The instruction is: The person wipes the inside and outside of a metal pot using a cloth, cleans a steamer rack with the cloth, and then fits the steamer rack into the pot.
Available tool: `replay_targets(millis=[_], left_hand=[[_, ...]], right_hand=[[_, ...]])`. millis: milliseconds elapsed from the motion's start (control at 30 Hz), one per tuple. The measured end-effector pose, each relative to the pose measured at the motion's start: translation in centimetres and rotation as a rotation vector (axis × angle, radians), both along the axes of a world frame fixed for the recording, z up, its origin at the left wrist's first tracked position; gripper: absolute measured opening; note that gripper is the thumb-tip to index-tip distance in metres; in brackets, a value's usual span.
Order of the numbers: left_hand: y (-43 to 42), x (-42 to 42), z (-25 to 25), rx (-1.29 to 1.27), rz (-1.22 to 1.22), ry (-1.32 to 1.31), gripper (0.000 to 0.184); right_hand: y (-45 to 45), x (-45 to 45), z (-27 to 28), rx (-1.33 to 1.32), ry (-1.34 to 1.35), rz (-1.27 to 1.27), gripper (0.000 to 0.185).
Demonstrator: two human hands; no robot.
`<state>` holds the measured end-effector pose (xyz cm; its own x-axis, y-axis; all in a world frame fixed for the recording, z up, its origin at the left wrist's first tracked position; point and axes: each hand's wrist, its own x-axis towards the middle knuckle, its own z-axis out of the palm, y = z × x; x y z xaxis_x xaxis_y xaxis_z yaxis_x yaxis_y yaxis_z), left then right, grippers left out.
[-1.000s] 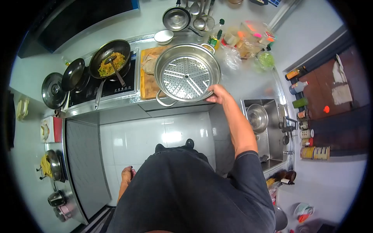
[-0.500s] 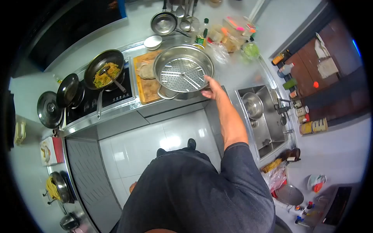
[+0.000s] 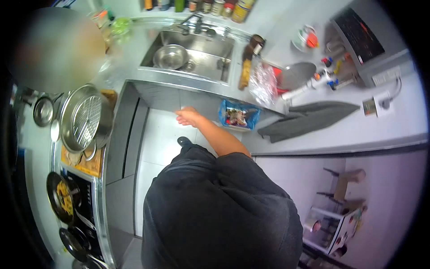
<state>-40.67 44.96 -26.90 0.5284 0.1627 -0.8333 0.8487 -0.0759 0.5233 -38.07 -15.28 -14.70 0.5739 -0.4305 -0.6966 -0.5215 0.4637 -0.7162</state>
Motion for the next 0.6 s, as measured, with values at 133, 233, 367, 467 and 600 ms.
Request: replay_targets(millis=[133, 233, 367, 467, 600], left_hand=[[-2.4, 4.0, 0.9, -0.002, -0.113, -0.032, 0.027], [-5.0, 5.1, 1.1, -0.014, -0.183, -0.028, 0.028], [-7.1, 5.6, 1.6, -0.009, -0.254, -0.016, 0.030], [-8.4, 5.6, 1.4, -0.008, -0.280, -0.008, 0.031], [-9.1, 5.0, 1.3, -0.003, -0.273, -0.013, 0.033]], right_hand=[[-2.6, -10.2, -3.2, 0.048, 0.090, -0.451, 0.034], [-6.7, -17.6, -7.8, 0.088, -0.065, -0.720, 0.023], [-14.4, -26.4, -7.6, -0.553, 0.160, -0.987, 0.020], [-19.4, -30.5, -0.1, -1.062, 0.604, -1.237, 0.038], [-26.0, -34.3, 3.7, -1.053, 0.678, -1.258, 0.055]])
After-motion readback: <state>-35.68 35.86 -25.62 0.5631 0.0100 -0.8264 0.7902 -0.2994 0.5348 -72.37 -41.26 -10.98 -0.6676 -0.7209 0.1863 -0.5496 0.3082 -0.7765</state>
